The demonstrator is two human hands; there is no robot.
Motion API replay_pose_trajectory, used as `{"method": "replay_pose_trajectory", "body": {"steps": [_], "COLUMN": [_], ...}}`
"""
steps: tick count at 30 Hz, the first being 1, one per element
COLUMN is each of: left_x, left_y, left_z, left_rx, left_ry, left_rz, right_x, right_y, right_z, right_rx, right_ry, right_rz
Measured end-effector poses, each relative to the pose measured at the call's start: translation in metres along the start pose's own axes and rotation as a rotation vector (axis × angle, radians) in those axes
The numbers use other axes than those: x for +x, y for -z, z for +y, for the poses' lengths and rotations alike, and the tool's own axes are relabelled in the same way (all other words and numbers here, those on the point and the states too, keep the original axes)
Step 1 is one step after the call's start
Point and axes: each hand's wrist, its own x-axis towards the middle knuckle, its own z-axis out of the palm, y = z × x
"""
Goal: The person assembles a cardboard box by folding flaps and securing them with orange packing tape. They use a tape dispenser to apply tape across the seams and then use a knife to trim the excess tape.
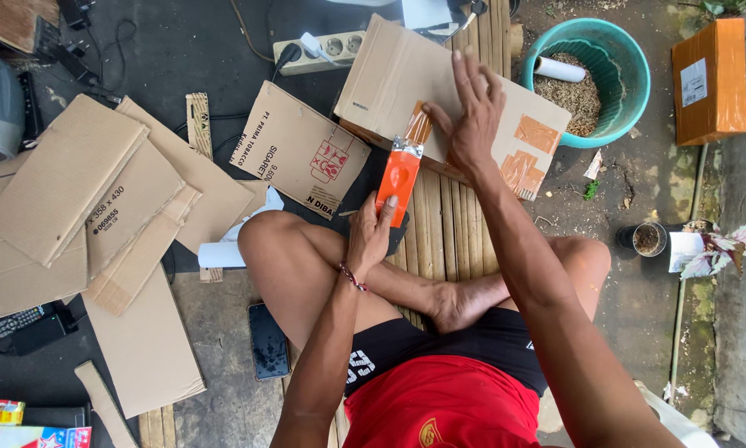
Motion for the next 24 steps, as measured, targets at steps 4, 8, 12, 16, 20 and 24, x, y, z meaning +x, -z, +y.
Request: {"method": "replay_pose_trajectory", "body": {"steps": [4, 8, 12, 16, 20, 24], "left_x": [0.0, 0.001, 0.004, 0.003, -0.019, -0.036], "left_y": [0.001, 0.005, 0.006, 0.01, 0.024, 0.029], "left_z": [-0.004, -0.003, -0.003, -0.003, 0.001, -0.002], "left_rx": [-0.014, -0.101, -0.064, 0.01, 0.231, 0.349], "left_ry": [0.033, 0.068, 0.093, 0.108, 0.199, 0.217], "left_rz": [-0.023, -0.049, -0.063, -0.069, -0.07, -0.089], "right_x": [-0.007, -0.022, -0.025, -0.025, -0.024, -0.016], "right_y": [0.005, 0.018, 0.018, 0.015, 0.017, 0.028], "right_z": [0.016, 0.003, -0.013, -0.015, -0.018, -0.024], "right_rx": [0.038, 0.169, -0.045, -0.095, -0.17, -0.09], "right_ry": [0.124, 0.348, 0.269, 0.31, 0.354, 0.329], "right_rz": [-0.371, -0.649, -0.805, -0.752, -0.736, -0.756]}}
